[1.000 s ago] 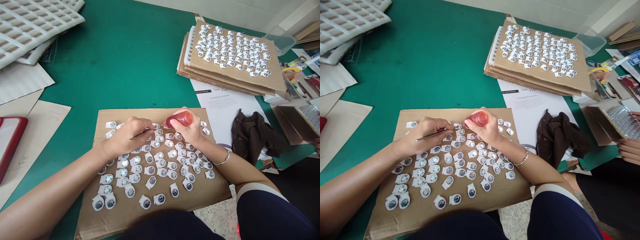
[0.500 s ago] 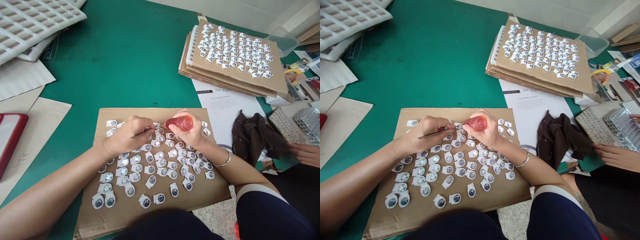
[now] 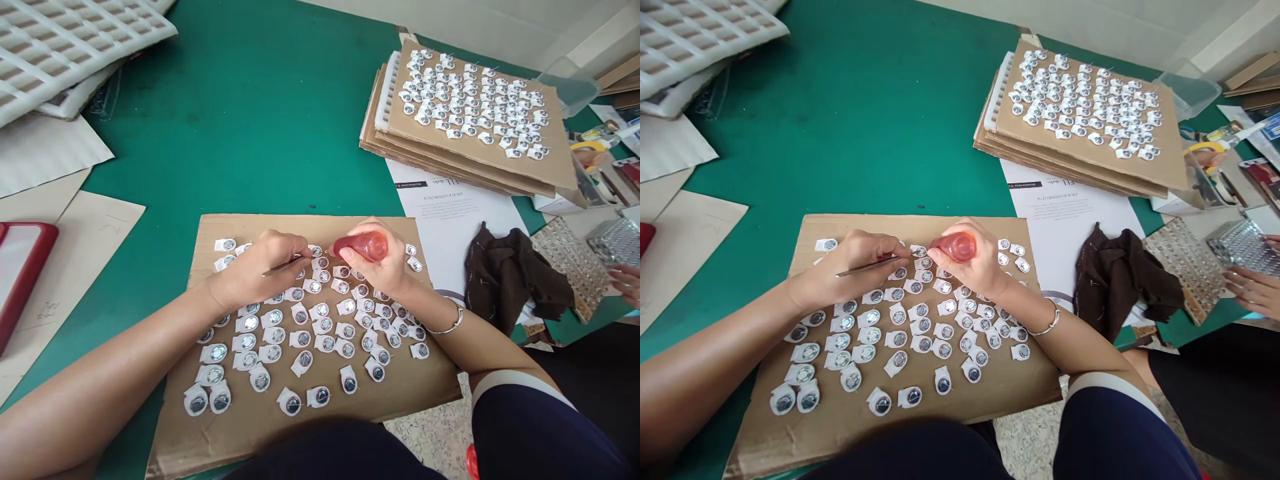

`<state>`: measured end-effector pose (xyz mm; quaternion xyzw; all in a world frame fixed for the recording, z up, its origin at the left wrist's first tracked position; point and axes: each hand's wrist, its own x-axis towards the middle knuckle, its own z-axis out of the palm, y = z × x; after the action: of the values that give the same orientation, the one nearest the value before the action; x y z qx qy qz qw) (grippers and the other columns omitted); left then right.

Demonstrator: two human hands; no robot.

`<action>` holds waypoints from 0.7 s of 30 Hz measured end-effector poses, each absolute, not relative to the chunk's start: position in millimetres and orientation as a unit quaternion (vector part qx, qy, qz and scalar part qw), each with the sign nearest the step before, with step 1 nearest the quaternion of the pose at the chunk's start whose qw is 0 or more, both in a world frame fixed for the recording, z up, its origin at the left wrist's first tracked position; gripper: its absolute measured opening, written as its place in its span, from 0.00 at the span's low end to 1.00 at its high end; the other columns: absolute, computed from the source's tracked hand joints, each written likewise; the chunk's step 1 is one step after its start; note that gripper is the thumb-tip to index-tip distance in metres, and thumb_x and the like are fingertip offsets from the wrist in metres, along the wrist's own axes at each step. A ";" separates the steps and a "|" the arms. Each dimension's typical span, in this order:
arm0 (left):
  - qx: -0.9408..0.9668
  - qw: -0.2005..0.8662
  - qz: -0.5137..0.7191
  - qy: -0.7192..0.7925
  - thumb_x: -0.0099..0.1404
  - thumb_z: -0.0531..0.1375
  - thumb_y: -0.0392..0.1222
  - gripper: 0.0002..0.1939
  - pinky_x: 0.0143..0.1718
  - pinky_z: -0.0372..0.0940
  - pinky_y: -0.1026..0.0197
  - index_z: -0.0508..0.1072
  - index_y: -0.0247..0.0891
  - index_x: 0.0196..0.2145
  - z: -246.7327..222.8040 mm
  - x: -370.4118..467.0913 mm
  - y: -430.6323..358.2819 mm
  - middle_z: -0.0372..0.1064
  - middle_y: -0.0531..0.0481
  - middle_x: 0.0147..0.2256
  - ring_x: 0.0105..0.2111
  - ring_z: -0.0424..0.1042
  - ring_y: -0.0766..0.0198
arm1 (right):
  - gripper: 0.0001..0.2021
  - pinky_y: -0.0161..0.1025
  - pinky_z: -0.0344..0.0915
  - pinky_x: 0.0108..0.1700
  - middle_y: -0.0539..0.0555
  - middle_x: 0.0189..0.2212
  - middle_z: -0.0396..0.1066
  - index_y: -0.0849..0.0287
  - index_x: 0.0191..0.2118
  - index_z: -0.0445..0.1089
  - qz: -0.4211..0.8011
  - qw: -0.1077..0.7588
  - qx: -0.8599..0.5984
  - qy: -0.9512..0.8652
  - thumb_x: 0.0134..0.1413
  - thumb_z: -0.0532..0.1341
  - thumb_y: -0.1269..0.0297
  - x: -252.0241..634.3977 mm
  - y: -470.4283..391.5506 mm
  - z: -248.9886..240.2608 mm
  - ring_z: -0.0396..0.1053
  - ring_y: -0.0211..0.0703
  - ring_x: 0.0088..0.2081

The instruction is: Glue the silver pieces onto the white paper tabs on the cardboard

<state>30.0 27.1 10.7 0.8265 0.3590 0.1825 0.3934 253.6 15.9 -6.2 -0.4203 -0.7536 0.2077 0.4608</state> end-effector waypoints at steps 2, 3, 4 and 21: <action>0.827 0.394 0.186 0.355 0.62 0.53 0.32 0.08 0.23 0.55 0.64 0.72 0.35 0.34 10.6 29.9 27.2 0.68 0.51 0.25 0.22 0.63 0.69 | 0.10 0.42 0.67 0.35 0.50 0.30 0.68 0.55 0.35 0.65 0.206 0.459 -0.420 -0.755 0.47 0.66 0.64 253.4 15.5 -6.3 0.68 0.39 0.32; 0.827 0.394 0.189 0.354 0.62 0.53 0.32 0.08 0.23 0.55 0.64 0.73 0.35 0.34 10.6 29.9 27.2 0.69 0.51 0.25 0.22 0.63 0.69 | 0.10 0.42 0.68 0.35 0.50 0.30 0.68 0.55 0.35 0.65 0.207 0.458 -0.421 -0.755 0.47 0.66 0.63 253.2 15.2 -6.4 0.68 0.40 0.32; 0.826 0.395 0.192 0.353 0.62 0.53 0.32 0.08 0.23 0.55 0.64 0.73 0.35 0.34 10.6 29.9 27.3 0.69 0.50 0.25 0.22 0.63 0.69 | 0.10 0.42 0.68 0.35 0.50 0.30 0.69 0.55 0.35 0.65 0.209 0.456 -0.422 -0.755 0.47 0.66 0.63 253.0 14.8 -6.4 0.68 0.40 0.32; 0.814 0.405 0.187 0.373 0.63 0.54 0.34 0.08 0.24 0.56 0.64 0.73 0.34 0.34 9.5 29.9 28.2 0.70 0.49 0.26 0.24 0.66 0.69 | 0.09 0.41 0.67 0.34 0.49 0.29 0.68 0.55 0.33 0.66 0.226 0.467 -0.431 -0.738 0.47 0.66 0.63 254.3 16.8 -9.4 0.67 0.39 0.32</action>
<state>29.9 28.2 9.5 0.8137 0.3729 0.1866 0.4050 254.3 16.8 -9.4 -0.4308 -0.7385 0.2263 0.4667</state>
